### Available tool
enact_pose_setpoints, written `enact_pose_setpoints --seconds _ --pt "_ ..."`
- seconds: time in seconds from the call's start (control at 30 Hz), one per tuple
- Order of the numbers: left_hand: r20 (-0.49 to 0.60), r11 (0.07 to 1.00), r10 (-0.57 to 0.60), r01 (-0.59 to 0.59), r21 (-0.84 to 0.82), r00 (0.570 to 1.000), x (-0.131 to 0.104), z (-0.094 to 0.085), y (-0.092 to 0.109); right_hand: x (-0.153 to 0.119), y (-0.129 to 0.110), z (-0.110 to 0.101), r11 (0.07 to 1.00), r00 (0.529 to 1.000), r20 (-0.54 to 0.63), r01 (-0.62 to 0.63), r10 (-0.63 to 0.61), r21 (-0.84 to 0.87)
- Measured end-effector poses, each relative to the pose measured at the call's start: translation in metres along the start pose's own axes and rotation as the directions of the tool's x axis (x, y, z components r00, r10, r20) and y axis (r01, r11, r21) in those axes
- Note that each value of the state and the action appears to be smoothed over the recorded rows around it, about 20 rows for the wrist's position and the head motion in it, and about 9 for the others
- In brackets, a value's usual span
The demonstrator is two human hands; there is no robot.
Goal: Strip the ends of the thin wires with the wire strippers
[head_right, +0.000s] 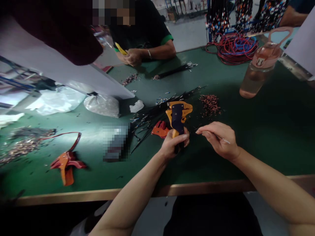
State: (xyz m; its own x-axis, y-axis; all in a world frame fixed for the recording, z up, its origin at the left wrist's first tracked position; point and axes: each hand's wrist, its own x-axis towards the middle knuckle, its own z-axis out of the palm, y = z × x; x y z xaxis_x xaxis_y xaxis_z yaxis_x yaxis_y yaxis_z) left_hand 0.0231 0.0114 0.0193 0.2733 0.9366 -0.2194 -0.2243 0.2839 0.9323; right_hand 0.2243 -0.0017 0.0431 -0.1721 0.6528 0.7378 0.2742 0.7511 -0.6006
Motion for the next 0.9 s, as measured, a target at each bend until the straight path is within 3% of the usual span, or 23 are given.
enact_pose_setpoints --seconds 0.4,0.73,0.9 --pt "-0.011 0.999 0.011 -0.010 0.044 1.000 -0.001 0.001 0.001 0.000 -0.001 0.000 1.000 1.000 -0.011 -0.008 0.008 0.015" --pt "0.166 0.991 0.045 -0.023 -0.129 0.985 0.001 -0.008 -0.003 0.001 -0.001 0.000 1.000 1.000 -0.009 -0.017 0.017 0.014" --pt "0.133 0.995 0.055 -0.044 -0.085 0.990 0.001 -0.008 -0.003 -0.001 0.000 0.000 1.000 1.000 0.005 -0.019 0.019 0.008"
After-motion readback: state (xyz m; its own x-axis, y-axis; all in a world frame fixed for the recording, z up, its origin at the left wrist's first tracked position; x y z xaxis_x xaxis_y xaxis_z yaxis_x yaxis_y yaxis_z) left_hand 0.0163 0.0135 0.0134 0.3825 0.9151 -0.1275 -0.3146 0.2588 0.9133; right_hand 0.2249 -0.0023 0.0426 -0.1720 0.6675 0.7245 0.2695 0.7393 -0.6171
